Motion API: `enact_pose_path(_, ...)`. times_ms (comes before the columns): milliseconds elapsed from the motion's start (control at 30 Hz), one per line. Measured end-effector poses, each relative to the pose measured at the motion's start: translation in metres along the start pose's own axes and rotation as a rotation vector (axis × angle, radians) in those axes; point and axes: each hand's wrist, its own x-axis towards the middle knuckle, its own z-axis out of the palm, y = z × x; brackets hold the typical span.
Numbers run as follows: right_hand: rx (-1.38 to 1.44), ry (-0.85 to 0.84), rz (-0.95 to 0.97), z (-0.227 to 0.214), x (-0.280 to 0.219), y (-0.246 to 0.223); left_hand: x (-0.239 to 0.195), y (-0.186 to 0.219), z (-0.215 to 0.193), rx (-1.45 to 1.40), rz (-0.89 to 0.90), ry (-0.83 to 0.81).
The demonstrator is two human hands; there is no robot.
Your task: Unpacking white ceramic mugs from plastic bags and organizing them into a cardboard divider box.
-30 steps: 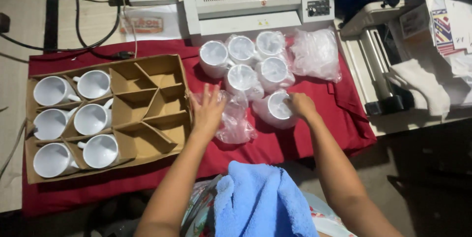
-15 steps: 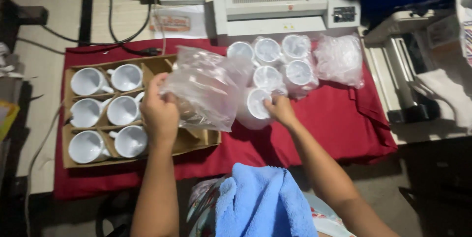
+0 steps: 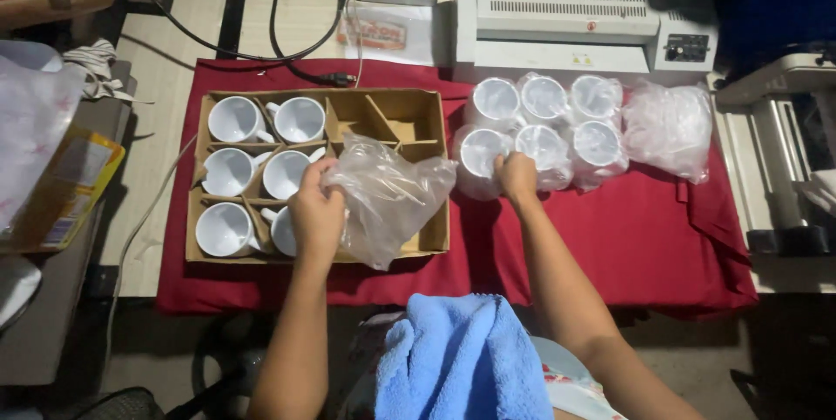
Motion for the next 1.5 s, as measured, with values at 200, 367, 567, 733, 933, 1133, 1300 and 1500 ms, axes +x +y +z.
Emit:
enact_pose_path(200, 0.134, -0.203, 0.01, -0.07, -0.019, -0.044, -0.001, -0.002, 0.012, 0.008, 0.136, -0.057)
enact_pose_path(367, 0.107, 0.1, -0.576, -0.145, -0.1, -0.132, 0.0, 0.006, 0.028, 0.05, 0.328, -0.053)
enact_pose_path(567, 0.014, -0.15, -1.308, -0.161, -0.162, -0.221, 0.021, -0.022, 0.041, -0.034, 0.183, -0.115)
enact_pose_path(733, -0.267, -0.019, -1.096, -0.132, -0.118, -0.195, 0.029, -0.04, 0.015, 0.0, 0.022, -0.226)
enact_pose_path(933, 0.014, 0.164, -0.872, -0.125, -0.097, -0.193, 0.038, -0.045, 0.006, -0.072, -0.018, -0.294)
enact_pose_path(1133, 0.08, 0.152, -0.727, -0.115, -0.096, -0.192, 0.043, -0.068, -0.005, -0.499, 0.016, -0.854)
enact_pose_path(1300, 0.112, -0.046, -0.602, -0.106, -0.097, -0.188, 0.073, -0.043, -0.007, -0.362, -0.029, -0.766)
enact_pose_path(1500, 0.183, 0.0, -0.633, -0.111, -0.103, -0.193, 0.157, -0.136, 0.0, 0.488, 0.298, -0.084)
